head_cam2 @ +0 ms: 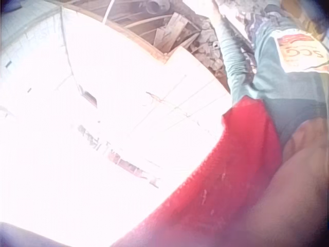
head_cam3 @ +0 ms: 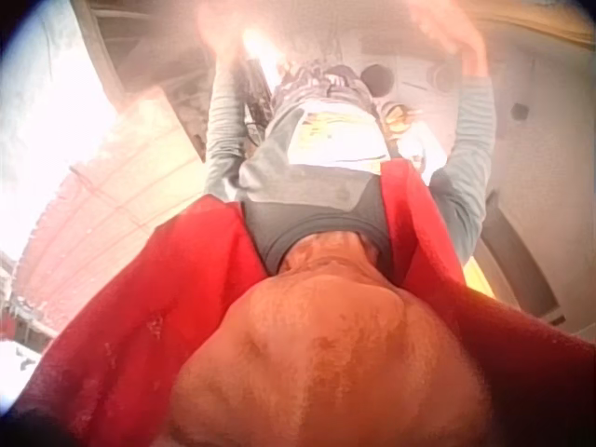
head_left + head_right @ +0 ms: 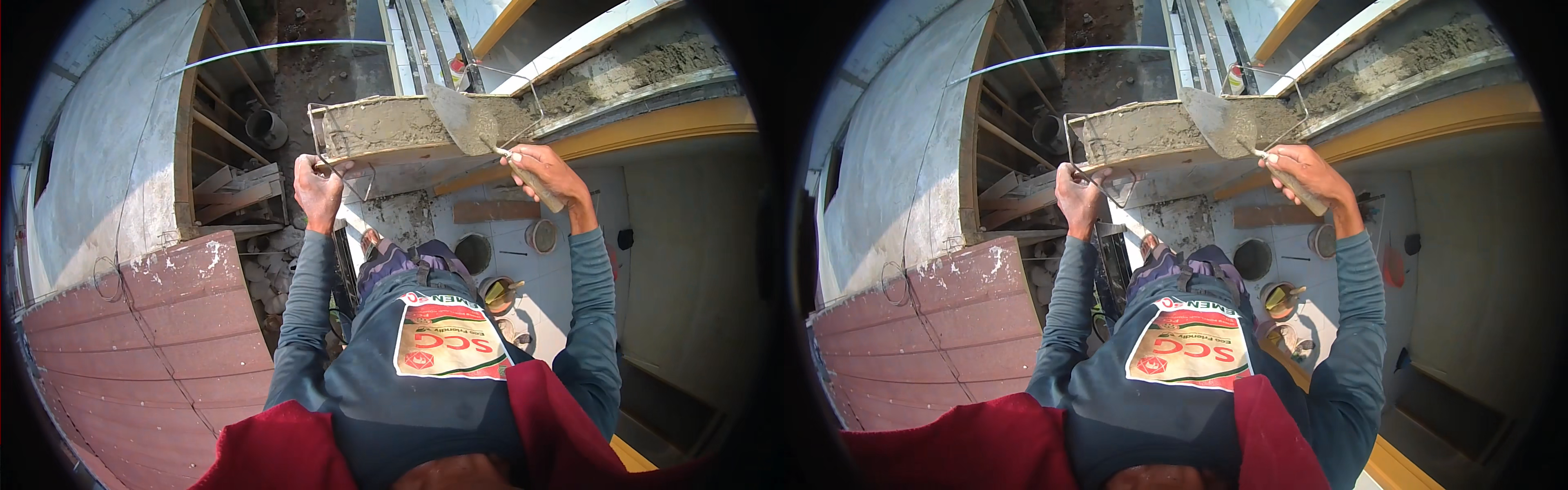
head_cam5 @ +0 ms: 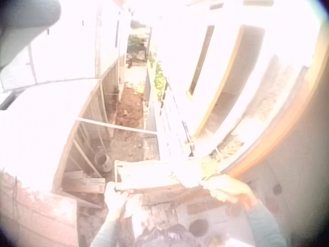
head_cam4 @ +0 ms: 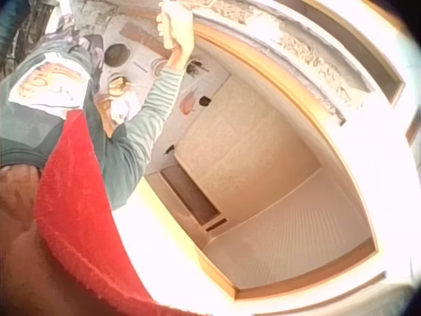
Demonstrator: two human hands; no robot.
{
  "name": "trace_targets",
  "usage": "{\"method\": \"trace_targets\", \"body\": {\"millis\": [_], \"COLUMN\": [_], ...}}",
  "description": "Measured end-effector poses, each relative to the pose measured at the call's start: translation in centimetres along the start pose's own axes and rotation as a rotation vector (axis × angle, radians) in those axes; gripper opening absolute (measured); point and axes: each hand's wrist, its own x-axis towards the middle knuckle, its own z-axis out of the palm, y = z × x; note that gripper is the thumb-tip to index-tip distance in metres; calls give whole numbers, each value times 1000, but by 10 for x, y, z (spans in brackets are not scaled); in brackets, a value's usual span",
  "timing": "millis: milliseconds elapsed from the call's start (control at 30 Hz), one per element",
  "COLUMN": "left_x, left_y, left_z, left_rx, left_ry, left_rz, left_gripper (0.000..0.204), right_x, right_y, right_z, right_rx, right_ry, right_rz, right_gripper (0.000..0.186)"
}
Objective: The person applies mortar to the vertical corner of an exterior building wall using a trowel, moves a bucket of mortar on the floor, and eventually picks up a cup and a small scrap of paper.
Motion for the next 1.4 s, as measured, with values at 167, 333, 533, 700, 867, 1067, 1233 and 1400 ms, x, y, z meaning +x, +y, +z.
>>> {"method": "trace_targets", "body": {"millis": [167,333,533,700,867,1067,1233,1400], "left_x": [3,4,0,0,2,6,5,4], "left_y": [-11,-6,-12,-9,-17,-22,-22,-17], "left_z": [3,2,6,4,7,5,10,9], "left_rx": [-25,40,41,17,-6,1,-55,30], "left_ry": [-19,-25,5,-11,-12,-42,-30,-40], "left_rz": [-6,-44,-29,-24,12,-10,12,-34], "left_gripper": [48,49,49,47,43,41,41,42], "right_x": [15,20,-32,-75,-45,74,129,123], "right_y": [9,9,26,49,61,101,127,142], "right_z": [65,87,62,54,92,152,186,199], "right_rx": [349,207,142,340,41,-420,-412,-419], "right_ry": [-97,-98,-161,-37,528,868,877,825], "right_rz": [-27,73,191,116,-196,-419,-340,-230], "right_gripper": [34,36,37,38,34,26,25,27]}}
